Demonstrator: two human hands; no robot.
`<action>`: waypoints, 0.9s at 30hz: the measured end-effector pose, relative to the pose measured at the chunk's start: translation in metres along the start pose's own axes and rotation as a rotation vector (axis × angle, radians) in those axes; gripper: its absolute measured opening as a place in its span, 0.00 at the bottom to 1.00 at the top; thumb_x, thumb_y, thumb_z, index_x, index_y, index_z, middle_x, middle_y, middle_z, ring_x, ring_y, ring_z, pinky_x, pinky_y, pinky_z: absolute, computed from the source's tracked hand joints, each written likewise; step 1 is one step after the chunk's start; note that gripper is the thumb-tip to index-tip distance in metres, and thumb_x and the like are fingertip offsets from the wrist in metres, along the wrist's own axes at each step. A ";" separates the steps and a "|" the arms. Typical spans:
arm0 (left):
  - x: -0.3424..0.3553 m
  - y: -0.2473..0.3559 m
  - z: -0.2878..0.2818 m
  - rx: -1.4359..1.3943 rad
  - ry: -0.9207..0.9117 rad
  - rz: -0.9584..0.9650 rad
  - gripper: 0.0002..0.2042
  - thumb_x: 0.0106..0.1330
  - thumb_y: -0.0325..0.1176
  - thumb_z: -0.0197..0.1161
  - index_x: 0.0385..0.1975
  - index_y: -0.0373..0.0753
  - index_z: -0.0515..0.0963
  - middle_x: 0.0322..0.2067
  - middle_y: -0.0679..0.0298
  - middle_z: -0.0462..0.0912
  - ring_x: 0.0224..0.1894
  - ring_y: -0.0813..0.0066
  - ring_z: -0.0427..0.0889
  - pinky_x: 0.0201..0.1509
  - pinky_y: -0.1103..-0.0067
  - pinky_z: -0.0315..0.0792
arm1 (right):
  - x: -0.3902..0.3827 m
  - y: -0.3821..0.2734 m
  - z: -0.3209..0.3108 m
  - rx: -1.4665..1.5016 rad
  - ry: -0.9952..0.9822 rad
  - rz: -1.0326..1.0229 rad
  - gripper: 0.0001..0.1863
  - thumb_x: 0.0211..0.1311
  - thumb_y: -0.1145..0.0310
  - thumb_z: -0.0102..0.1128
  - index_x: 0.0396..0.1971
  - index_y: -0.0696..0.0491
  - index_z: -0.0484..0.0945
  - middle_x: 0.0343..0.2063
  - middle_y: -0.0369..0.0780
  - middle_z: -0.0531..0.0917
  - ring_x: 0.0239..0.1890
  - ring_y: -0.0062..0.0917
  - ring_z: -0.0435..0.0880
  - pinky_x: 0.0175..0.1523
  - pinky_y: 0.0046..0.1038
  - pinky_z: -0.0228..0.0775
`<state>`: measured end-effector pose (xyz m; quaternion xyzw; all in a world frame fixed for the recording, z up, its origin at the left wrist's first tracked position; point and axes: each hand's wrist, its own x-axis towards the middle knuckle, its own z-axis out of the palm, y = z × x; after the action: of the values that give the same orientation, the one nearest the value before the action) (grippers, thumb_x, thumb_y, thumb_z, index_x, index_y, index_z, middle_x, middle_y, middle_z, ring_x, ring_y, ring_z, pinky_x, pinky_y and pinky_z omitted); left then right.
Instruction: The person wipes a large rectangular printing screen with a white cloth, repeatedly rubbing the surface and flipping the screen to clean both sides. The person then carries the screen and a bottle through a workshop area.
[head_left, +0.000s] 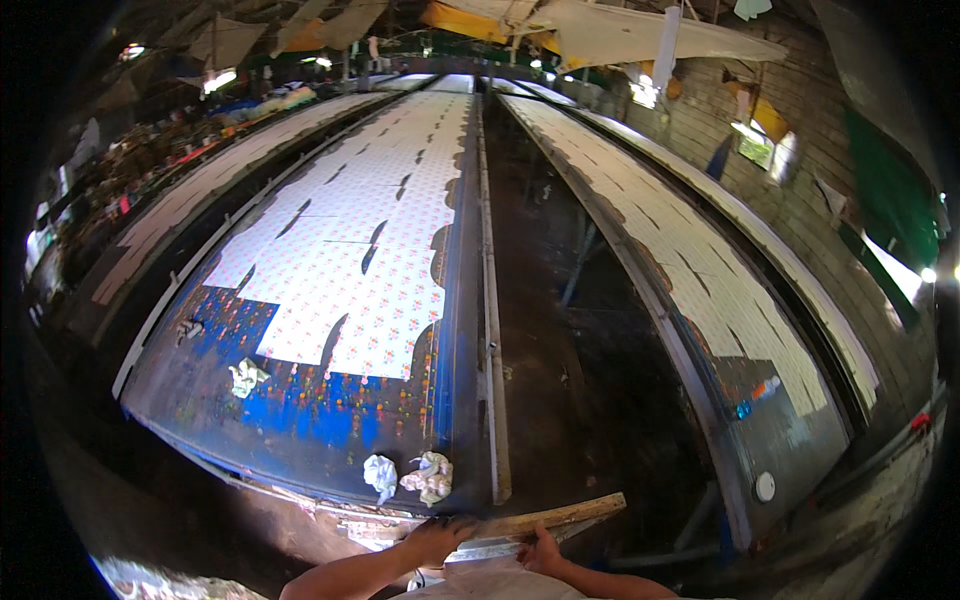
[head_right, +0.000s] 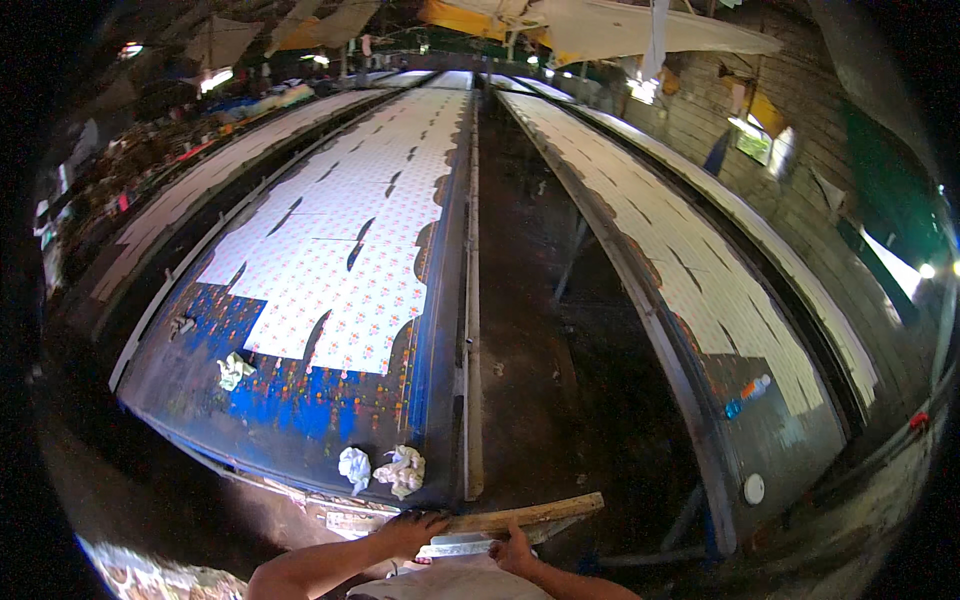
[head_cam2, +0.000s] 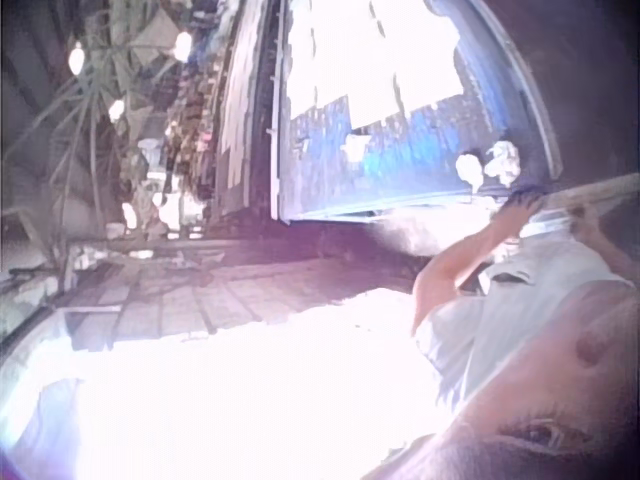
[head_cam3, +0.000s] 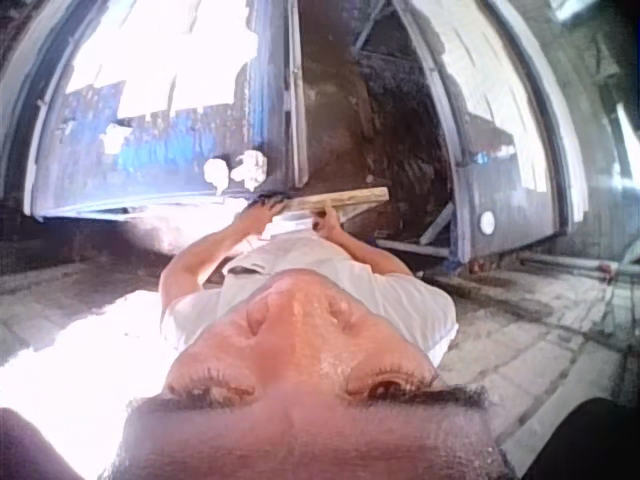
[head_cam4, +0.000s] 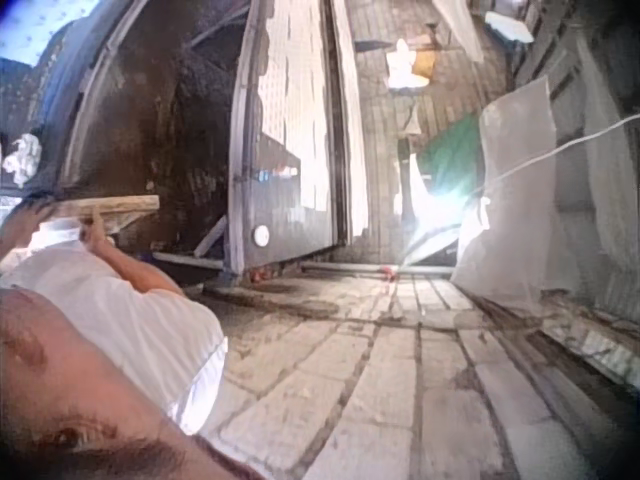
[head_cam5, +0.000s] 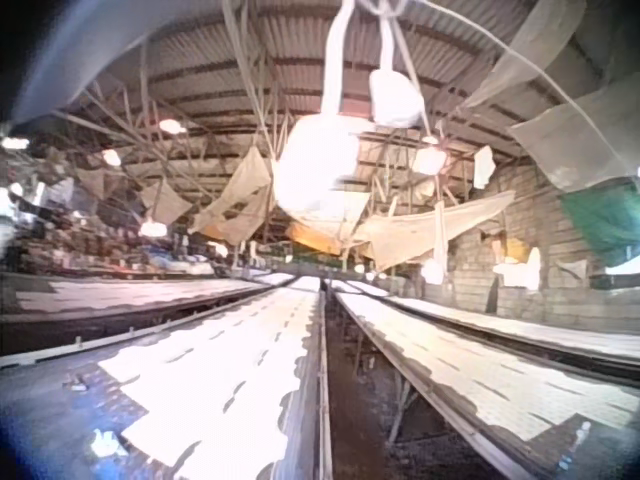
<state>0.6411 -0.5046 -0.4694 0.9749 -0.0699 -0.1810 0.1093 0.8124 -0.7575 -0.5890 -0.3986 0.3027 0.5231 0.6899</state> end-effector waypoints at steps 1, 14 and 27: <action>0.012 0.010 -0.007 0.016 -0.013 -0.022 0.53 0.61 0.47 0.78 0.84 0.46 0.51 0.74 0.44 0.67 0.71 0.37 0.73 0.71 0.52 0.73 | 0.004 -0.014 -0.008 -0.074 -0.017 0.005 0.34 0.80 0.31 0.46 0.55 0.51 0.77 0.39 0.44 0.85 0.25 0.31 0.72 0.31 0.37 0.68; 0.132 0.134 0.006 0.010 0.192 -0.354 0.43 0.62 0.33 0.70 0.80 0.49 0.59 0.59 0.44 0.77 0.61 0.41 0.79 0.63 0.49 0.73 | 0.028 -0.151 -0.091 -0.315 -0.384 -0.110 0.32 0.81 0.44 0.57 0.68 0.55 0.74 0.51 0.48 0.88 0.39 0.38 0.89 0.40 0.43 0.80; 0.210 0.141 0.005 -0.153 0.170 -0.597 0.45 0.55 0.28 0.74 0.77 0.50 0.62 0.59 0.46 0.75 0.64 0.43 0.74 0.70 0.56 0.69 | -0.189 -0.371 -0.047 -1.071 -0.080 -1.445 0.15 0.73 0.73 0.67 0.57 0.57 0.84 0.48 0.42 0.91 0.47 0.24 0.90 0.51 0.30 0.84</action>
<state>0.8195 -0.6789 -0.5116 0.9529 0.2426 -0.1275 0.1299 1.1190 -0.9391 -0.3684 -0.7413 -0.3303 0.0463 0.5824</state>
